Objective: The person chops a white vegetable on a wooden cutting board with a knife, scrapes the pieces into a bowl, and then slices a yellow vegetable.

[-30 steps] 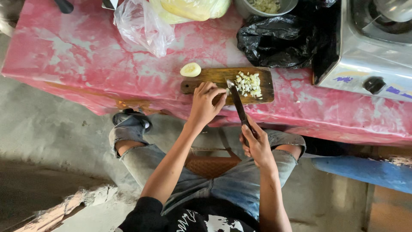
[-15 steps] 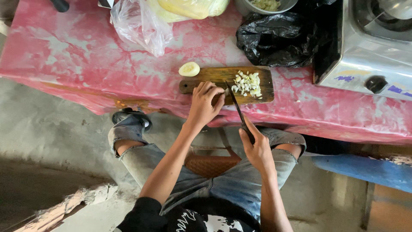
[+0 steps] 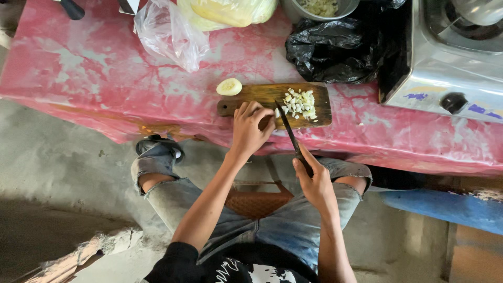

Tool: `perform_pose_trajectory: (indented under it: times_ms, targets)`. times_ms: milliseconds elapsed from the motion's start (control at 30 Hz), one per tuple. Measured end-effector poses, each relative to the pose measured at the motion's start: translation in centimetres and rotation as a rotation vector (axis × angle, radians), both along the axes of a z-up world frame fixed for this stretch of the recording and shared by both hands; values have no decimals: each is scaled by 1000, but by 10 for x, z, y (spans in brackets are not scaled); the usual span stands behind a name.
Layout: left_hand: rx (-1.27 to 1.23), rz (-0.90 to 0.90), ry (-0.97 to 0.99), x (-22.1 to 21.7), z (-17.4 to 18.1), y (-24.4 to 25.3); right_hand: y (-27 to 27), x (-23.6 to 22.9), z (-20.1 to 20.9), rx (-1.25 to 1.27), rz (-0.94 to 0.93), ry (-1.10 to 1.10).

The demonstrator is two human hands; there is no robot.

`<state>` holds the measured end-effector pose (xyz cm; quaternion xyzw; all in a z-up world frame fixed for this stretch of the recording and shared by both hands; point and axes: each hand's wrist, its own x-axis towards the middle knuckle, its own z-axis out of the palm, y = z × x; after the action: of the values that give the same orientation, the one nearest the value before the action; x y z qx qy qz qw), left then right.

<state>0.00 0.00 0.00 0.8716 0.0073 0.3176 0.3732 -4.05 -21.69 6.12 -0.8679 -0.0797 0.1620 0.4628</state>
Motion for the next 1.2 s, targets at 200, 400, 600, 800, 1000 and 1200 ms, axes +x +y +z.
perform_pose_trajectory:
  times_ms: [200,400,600,800,1000,1200]
  targets:
    - [-51,-17,-19,-1,1,0,1,1,-5,89,100,-282]
    - [-24,-1,-23,0,2,0,6,2,5,34,36,-126]
    - [-4,10,-19,0,1,-1,9,1,9,-90,-4,-54]
    - [20,23,-55,2,0,-1,7,2,-11,92,50,-213]
    - [5,32,-56,2,1,-2,4,8,-4,20,52,-92]
    - [1,56,-58,3,1,-5,4,10,3,1,41,-10]
